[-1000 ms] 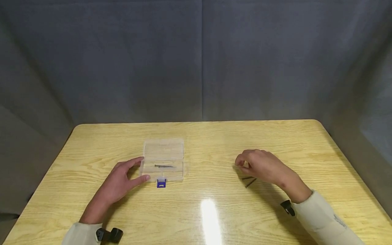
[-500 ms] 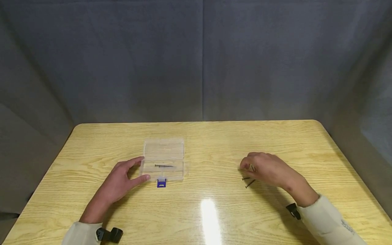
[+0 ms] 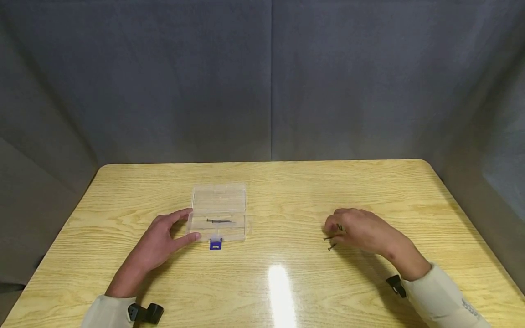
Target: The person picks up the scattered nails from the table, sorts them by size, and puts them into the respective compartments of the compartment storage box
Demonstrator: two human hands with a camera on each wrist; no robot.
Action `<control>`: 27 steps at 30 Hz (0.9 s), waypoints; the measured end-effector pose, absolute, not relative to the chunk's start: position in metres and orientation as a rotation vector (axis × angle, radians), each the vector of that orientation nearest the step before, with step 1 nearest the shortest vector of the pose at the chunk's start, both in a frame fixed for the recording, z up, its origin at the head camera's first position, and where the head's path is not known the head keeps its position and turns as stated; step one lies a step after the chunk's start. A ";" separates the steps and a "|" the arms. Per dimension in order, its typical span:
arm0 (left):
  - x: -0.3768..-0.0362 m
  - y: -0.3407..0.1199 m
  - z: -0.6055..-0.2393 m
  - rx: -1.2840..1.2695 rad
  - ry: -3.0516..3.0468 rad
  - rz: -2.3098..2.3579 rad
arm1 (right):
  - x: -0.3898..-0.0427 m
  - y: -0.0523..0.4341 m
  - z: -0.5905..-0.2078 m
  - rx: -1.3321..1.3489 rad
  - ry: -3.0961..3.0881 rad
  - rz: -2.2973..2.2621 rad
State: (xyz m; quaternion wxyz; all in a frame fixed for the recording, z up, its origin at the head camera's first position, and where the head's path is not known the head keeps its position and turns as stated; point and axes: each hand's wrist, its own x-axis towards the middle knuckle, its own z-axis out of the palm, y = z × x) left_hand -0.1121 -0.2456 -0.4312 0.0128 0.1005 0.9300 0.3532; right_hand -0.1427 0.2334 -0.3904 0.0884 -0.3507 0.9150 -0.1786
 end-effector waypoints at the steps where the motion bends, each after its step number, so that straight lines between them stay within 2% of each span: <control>1: -0.112 -0.246 -0.431 0.314 2.895 1.105 | -0.143 0.234 -0.391 -1.044 2.721 -0.528; 27: -0.111 -0.244 -0.430 0.283 2.892 1.104 | -0.139 0.239 -0.398 -1.034 2.645 -0.583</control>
